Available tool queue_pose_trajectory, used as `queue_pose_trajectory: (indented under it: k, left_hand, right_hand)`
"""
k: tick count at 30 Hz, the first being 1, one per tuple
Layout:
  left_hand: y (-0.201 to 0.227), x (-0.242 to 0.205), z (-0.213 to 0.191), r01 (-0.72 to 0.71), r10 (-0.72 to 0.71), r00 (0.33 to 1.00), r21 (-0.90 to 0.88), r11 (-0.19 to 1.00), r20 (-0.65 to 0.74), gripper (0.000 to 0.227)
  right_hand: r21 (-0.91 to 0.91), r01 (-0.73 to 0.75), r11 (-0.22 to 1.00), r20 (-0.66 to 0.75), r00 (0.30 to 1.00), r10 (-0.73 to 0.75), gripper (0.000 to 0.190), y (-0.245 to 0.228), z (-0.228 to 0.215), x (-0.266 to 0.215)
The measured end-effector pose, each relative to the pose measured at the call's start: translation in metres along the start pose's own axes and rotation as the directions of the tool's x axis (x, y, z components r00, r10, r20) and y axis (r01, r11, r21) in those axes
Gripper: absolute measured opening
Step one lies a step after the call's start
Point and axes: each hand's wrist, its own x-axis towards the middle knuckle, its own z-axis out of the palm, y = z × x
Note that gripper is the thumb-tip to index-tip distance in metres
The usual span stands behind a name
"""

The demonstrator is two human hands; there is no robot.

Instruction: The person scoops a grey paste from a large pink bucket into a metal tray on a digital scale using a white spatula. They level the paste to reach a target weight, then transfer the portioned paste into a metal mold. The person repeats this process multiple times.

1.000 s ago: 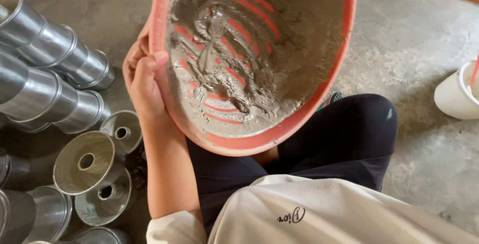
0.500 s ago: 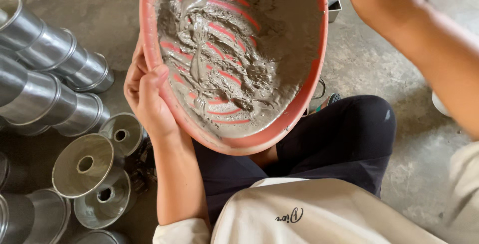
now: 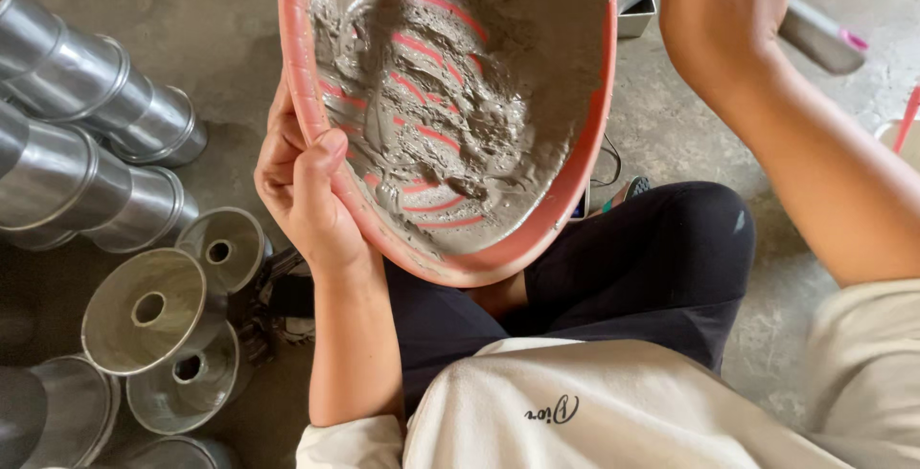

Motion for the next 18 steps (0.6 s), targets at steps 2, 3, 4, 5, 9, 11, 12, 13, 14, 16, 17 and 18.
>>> queue_pose_trajectory:
  k: [2,3,4,5,9,11,12,13,14,16,17,18]
  left_hand:
    - [0.002,-0.002,0.0,0.007,-0.007,1.0,0.017,1.0,-0.014,0.011]
    - [0.002,-0.002,-0.001,0.03,-0.029,0.998,0.034,0.999,-0.048,0.013]
    - [0.002,-0.003,-0.002,0.054,-0.049,0.995,0.049,0.997,-0.083,0.015]
    - [0.001,-0.004,-0.003,-0.001,0.003,0.999,0.054,0.999,-0.038,0.015]
    - [-0.004,-0.006,-0.01,-0.178,0.173,0.984,0.124,0.976,0.048,0.016]
    - [-0.005,-0.006,-0.014,-0.227,0.221,0.973,0.141,0.963,0.062,0.018]
    - [-0.005,-0.007,-0.015,-0.244,0.236,0.969,0.125,0.962,0.076,0.02]
    - [-0.005,-0.008,-0.016,-0.261,0.252,0.964,0.124,0.957,0.083,0.021]
    - [-0.003,-0.008,-0.016,-0.278,0.268,0.959,0.125,0.952,0.09,0.022]
    - [0.001,-0.009,-0.017,-0.309,0.296,0.951,0.171,0.936,0.093,0.022]
    - [0.003,-0.009,-0.017,-0.322,0.309,0.946,0.2,0.925,0.095,0.022]
    - [0.007,-0.009,-0.018,-0.331,0.317,0.944,0.239,0.913,0.096,0.022]
  right_hand:
    - [0.001,-0.016,1.0,0.063,0.998,0.015,0.039,0.0,0.007,-0.015]
    - [0.0,-0.026,1.0,0.107,0.994,0.026,0.039,0.0,0.01,-0.023]
    - [-0.008,-0.042,0.999,0.161,0.986,0.043,0.047,0.0,0.013,-0.03]
    - [0.013,-0.068,0.998,0.246,0.967,0.063,0.043,0.0,0.016,-0.037]
    - [0.107,-0.197,0.974,0.523,0.845,0.113,0.039,-0.001,0.016,-0.055]
    - [0.141,-0.249,0.958,0.611,0.784,0.114,0.041,-0.004,0.011,-0.06]
    - [0.15,-0.261,0.954,0.644,0.758,0.106,0.04,-0.005,0.008,-0.063]
    - [0.159,-0.273,0.949,0.676,0.731,0.098,0.04,-0.006,0.004,-0.065]
    - [0.177,-0.292,0.94,0.691,0.717,0.092,0.04,-0.008,0.001,-0.066]
    - [0.215,-0.332,0.919,0.72,0.689,0.081,0.041,-0.012,-0.003,-0.069]
    - [0.289,-0.371,0.882,0.721,0.691,0.054,0.04,-0.014,-0.003,-0.07]
    - [0.361,-0.409,0.838,0.721,0.692,0.027,0.04,-0.015,-0.003,-0.072]
